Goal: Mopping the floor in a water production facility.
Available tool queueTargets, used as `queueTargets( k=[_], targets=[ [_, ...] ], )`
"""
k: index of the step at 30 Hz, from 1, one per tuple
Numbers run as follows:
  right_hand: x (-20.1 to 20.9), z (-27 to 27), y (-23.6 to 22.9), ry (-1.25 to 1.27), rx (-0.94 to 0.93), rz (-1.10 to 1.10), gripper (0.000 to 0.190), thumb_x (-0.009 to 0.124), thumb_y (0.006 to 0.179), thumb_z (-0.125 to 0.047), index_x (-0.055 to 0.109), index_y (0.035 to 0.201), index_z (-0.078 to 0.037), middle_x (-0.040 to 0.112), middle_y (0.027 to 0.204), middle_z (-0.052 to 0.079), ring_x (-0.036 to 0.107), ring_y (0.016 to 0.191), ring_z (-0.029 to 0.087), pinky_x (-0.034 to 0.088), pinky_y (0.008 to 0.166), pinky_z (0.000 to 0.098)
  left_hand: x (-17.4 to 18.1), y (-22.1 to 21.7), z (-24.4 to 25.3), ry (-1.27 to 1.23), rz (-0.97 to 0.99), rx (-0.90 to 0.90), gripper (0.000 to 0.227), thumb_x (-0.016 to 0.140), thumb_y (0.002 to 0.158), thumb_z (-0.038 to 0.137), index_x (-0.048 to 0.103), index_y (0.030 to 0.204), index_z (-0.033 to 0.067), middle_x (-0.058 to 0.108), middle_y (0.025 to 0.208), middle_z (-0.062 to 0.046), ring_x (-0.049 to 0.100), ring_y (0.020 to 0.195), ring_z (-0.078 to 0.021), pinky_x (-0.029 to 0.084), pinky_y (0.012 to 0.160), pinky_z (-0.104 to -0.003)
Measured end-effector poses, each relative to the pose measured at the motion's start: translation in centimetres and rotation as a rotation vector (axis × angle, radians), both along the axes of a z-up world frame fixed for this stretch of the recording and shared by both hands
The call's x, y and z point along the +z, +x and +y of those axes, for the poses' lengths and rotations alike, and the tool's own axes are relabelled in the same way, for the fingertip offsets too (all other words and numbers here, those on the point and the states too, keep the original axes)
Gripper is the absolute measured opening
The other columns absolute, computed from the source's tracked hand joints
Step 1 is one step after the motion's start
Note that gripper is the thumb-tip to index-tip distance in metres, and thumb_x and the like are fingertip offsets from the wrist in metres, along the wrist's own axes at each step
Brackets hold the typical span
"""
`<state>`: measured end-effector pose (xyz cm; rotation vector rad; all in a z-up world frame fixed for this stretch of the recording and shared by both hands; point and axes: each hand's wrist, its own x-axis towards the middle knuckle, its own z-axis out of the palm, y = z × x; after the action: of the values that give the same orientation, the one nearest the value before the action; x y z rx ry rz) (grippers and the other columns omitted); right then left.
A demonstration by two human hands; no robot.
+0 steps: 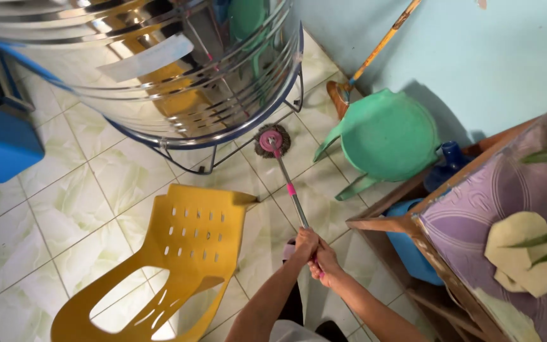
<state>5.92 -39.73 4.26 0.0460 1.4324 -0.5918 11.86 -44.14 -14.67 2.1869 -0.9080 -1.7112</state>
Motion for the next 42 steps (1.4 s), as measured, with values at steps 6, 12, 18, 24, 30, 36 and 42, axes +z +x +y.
queueTargets(
  k=[6, 12, 18, 24, 30, 36, 42],
  targets=[
    [-2.4, -8.0, 0.3, -0.032, 0.007, 0.017, 0.040, 0.037, 0.106, -0.027, 0.058, 0.138, -0.042, 0.049, 0.058, 0.003, 0.035, 0.037, 0.010, 0.025, 0.033, 0.0252, -2.5, 0.2, -8.8, -0.080, -0.056, -0.059, 0.049, 0.046, 0.100, 0.046, 0.053, 0.119, 0.0015, 0.070, 0.109, -0.030, 0.072, 0.100, -0.0437, 0.059, 0.081, -0.051],
    [-3.9, -3.2, -2.0, -0.140, -0.041, -0.048, 0.027, 0.040, 0.108, -0.032, 0.059, 0.126, -0.028, 0.050, 0.058, 0.002, 0.034, 0.037, 0.009, 0.025, 0.033, 0.0253, -1.8, -1.5, -4.0, -0.091, -0.010, -0.102, 0.051, 0.040, 0.102, 0.048, 0.047, 0.118, 0.0000, 0.069, 0.103, -0.032, 0.073, 0.092, -0.0447, 0.060, 0.073, -0.052],
    [0.2, 10.4, -4.6, -0.080, -0.090, -0.117, 0.036, 0.036, 0.106, -0.038, 0.052, 0.139, -0.035, 0.050, 0.058, 0.003, 0.027, 0.032, 0.012, 0.020, 0.031, 0.0275, -4.4, -4.4, 12.6, -0.650, -0.274, -0.892, 0.027, 0.051, 0.101, 0.022, 0.047, 0.109, -0.0042, 0.064, 0.104, -0.027, 0.068, 0.093, -0.0448, 0.056, 0.074, -0.053],
    [1.9, 21.0, -7.8, 0.097, -0.092, -0.051, 0.046, 0.035, 0.109, -0.033, 0.046, 0.153, -0.038, 0.050, 0.063, 0.007, 0.034, 0.039, 0.012, 0.025, 0.033, 0.0266, 4.0, -7.3, 22.3, 0.020, 0.107, -0.193, 0.041, 0.049, 0.109, 0.035, 0.043, 0.119, -0.0047, 0.060, 0.110, -0.027, 0.063, 0.102, -0.0456, 0.053, 0.086, -0.051],
    [2.1, 17.1, -6.3, 0.102, -0.097, -0.051, 0.046, 0.035, 0.109, -0.033, 0.046, 0.153, -0.040, 0.047, 0.060, 0.006, 0.033, 0.038, 0.013, 0.026, 0.034, 0.0280, -0.3, -6.3, 19.8, -0.310, -0.232, -1.061, 0.030, 0.031, 0.110, 0.016, 0.027, 0.119, -0.0116, 0.056, 0.112, -0.025, 0.062, 0.101, -0.0315, 0.052, 0.081, -0.038],
    [-3.6, 5.0, -5.1, -0.051, -0.087, -0.103, 0.029, 0.037, 0.108, -0.038, 0.056, 0.118, -0.019, 0.049, 0.057, 0.004, 0.031, 0.034, 0.013, 0.024, 0.032, 0.0291, -0.6, -4.8, 3.8, -0.006, 0.099, -0.139, 0.043, 0.047, 0.100, 0.039, 0.042, 0.112, -0.0018, 0.066, 0.107, -0.030, 0.072, 0.093, -0.0438, 0.059, 0.074, -0.054],
    [-3.2, -4.0, -4.0, -0.037, -0.083, -0.094, 0.032, 0.043, 0.110, -0.045, 0.056, 0.104, -0.017, 0.049, 0.058, 0.001, 0.033, 0.036, 0.010, 0.026, 0.034, 0.0257, -0.3, -3.8, -6.3, 0.001, -0.018, -0.174, 0.050, 0.049, 0.098, 0.040, 0.058, 0.119, -0.0035, 0.068, 0.117, -0.034, 0.069, 0.109, -0.0445, 0.059, 0.087, -0.050]
  ],
)
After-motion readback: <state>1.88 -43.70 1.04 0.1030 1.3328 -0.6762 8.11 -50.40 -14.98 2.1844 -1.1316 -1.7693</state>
